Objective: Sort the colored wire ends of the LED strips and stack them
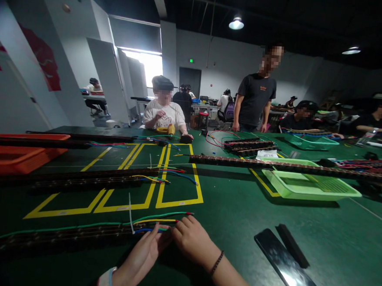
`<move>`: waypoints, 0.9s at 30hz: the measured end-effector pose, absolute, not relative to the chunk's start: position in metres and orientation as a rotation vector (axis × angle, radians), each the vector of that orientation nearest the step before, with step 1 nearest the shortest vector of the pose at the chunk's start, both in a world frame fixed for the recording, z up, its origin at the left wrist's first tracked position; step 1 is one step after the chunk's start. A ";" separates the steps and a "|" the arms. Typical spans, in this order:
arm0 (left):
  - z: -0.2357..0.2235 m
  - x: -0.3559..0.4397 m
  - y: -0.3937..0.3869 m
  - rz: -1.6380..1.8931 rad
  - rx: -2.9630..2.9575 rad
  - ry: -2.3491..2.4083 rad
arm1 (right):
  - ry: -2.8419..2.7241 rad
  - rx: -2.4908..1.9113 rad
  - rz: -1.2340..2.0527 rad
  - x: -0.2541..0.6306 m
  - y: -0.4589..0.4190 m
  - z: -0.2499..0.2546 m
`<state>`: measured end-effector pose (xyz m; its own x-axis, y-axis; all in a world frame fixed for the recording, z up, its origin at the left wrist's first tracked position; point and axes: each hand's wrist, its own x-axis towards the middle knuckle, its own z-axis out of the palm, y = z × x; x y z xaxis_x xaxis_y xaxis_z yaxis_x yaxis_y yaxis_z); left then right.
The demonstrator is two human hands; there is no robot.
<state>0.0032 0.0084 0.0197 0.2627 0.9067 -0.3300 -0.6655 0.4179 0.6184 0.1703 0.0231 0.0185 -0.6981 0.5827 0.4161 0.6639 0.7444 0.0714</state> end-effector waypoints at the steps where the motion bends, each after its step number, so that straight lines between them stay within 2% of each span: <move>1: 0.020 0.003 0.008 1.101 0.390 0.732 | -2.563 -0.958 -0.303 0.170 0.023 0.018; 5: 0.016 0.003 0.009 1.101 0.361 0.741 | -2.380 -1.027 -0.128 0.170 0.024 0.014; 10: 0.010 0.000 0.007 1.098 0.398 0.800 | -2.031 -1.187 0.442 0.172 0.036 0.011; 13: 0.008 -0.001 0.005 1.104 0.451 0.799 | -1.933 -1.243 0.628 0.175 0.045 0.005; 20: 0.000 -0.001 0.006 1.095 0.443 0.788 | -2.048 -1.203 0.320 0.171 0.054 -0.015; 27: 0.001 -0.004 0.005 1.034 0.399 0.751 | -2.352 -0.858 0.133 0.179 0.020 0.016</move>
